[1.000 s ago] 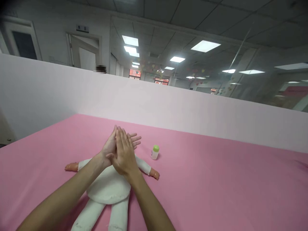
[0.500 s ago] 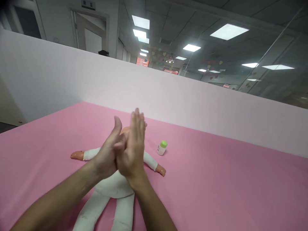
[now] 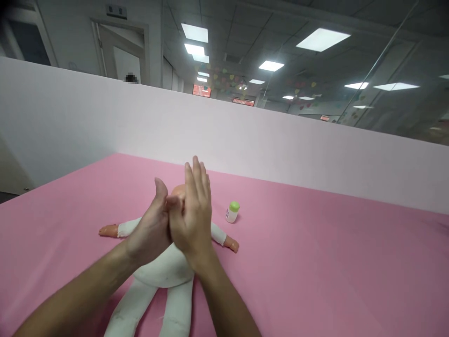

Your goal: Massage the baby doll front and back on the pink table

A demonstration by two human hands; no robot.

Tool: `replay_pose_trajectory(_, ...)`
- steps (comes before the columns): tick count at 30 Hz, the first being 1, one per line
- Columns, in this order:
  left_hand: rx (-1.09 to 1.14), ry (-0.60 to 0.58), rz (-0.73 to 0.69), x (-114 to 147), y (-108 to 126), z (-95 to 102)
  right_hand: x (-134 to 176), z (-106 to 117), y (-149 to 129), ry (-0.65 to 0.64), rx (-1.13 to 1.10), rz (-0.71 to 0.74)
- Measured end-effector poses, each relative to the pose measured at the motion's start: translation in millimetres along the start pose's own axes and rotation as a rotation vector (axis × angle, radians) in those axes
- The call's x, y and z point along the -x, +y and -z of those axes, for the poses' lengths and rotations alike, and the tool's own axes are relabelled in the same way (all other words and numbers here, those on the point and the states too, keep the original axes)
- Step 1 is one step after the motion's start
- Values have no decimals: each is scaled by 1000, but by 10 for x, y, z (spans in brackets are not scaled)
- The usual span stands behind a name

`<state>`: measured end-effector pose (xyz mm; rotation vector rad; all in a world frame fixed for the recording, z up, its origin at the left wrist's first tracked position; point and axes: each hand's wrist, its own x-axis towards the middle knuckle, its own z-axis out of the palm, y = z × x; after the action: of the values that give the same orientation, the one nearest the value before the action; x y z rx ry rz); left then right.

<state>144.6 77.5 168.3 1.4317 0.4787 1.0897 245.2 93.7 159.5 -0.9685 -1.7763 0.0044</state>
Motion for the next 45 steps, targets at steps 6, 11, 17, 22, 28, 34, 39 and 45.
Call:
replay_pose_trajectory(6, -806, -32, 78, -90, 122, 493, -150, 200, 438, -351, 83, -321)
replay_pose_trajectory(11, -1483, 116, 475, -214, -54, 803, -107, 13, 619, -742, 528, -369)
replay_pose_trajectory(17, -1542, -76, 652, -414, -451, 931, -49, -385, 754, -865, 691, -302)
replay_pose_trajectory(22, -1590, -115, 584, -503, -744, 1001, 22, -529, 793, -893, 757, -256)
replay_pose_trajectory(28, -1704, -22, 528, -507, -865, 937, 55, -580, 723, -897, 770, -266)
replay_pose_trajectory(34, -1727, -81, 491, -499, -807, 898, 11, -508, 687, -900, 776, -286)
replay_pose_trajectory(39, -1706, -59, 605, -383, -452, 815, -30, -373, 542, -861, 757, -291)
replay_pose_trajectory(45, -1514, -217, 610, -313, -457, 810, 15, -405, 428, -933, 583, -241)
